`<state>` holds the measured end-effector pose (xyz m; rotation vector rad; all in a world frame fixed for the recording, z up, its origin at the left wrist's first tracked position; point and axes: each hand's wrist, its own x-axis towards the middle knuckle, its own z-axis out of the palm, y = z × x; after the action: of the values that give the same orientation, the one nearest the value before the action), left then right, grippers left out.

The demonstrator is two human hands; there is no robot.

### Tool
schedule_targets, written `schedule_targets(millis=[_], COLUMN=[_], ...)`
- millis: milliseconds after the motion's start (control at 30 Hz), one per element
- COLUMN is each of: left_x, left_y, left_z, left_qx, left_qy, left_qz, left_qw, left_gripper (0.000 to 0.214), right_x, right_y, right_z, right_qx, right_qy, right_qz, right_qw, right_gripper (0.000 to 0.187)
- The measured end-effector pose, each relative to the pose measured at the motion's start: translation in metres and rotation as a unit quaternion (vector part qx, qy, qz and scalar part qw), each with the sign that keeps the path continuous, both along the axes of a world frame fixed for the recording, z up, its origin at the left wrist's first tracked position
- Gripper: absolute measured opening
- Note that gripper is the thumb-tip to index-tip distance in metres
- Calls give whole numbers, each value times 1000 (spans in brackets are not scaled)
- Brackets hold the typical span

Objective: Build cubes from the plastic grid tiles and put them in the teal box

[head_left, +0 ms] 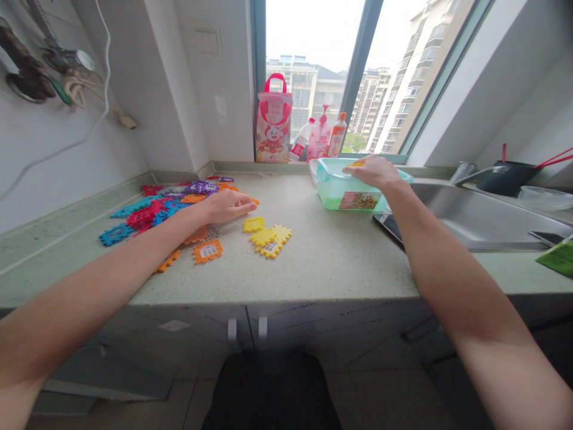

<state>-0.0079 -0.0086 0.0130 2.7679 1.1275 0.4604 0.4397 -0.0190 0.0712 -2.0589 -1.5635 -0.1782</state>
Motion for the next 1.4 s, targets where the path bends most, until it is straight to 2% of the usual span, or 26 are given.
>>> schedule_targets(millis=[500, 567, 667, 767, 867, 967, 1033, 1100, 1167, 1233, 1300, 1400], left_x=[0, -1, -2, -2, -3, -5, -6, -7, -7, -5, -2, 4], left_y=[-4, -5, -9, -13, -15, -13, -10, -9, -9, -13, -18, -27], left_z=[3, 4, 8, 11, 13, 11, 9, 7, 6, 7, 11, 18], left_qx=[-16, -32, -54, -73, -90, -93, -90, -88, -90, -95, -112, -162], left_qy=[-6, -5, -6, -3, 7, 22, 29, 32, 28, 8, -21, -37], left_qz=[-5, -23, -44, -52, -57, -57, -56, -52, -43, -37, -48, -89], left_qw=[1000, 999, 998, 996, 994, 994, 994, 994, 995, 995, 992, 982], left_gripper=[49, 49, 49, 44, 39, 44, 47, 48, 48, 49, 48, 47], right_x=[-3, -7, -19, -41, -73, -108, -127, -141, -150, -153, -153, -153], right_y=[-2, -4, -11, -24, -40, -52, -56, -58, -59, -60, -60, -60], right_z=[-1, -1, 0, 4, 5, 0, -8, -17, -25, -30, -31, -30], right_qx=[4, 24, 105, 197, 217, 120, -6, -135, -217, -244, -245, -252], right_qy=[-8, -16, -47, -80, -88, -67, -38, -9, -6, -29, -49, -57], right_qz=[-6, -13, -14, 73, 219, 369, 467, 529, 544, 538, 538, 544], right_qw=[1000, 999, 993, 974, 947, 919, 883, 838, 810, 806, 805, 798], right_gripper=[39, 39, 38, 36, 35, 30, 30, 40, 56, 67, 69, 62])
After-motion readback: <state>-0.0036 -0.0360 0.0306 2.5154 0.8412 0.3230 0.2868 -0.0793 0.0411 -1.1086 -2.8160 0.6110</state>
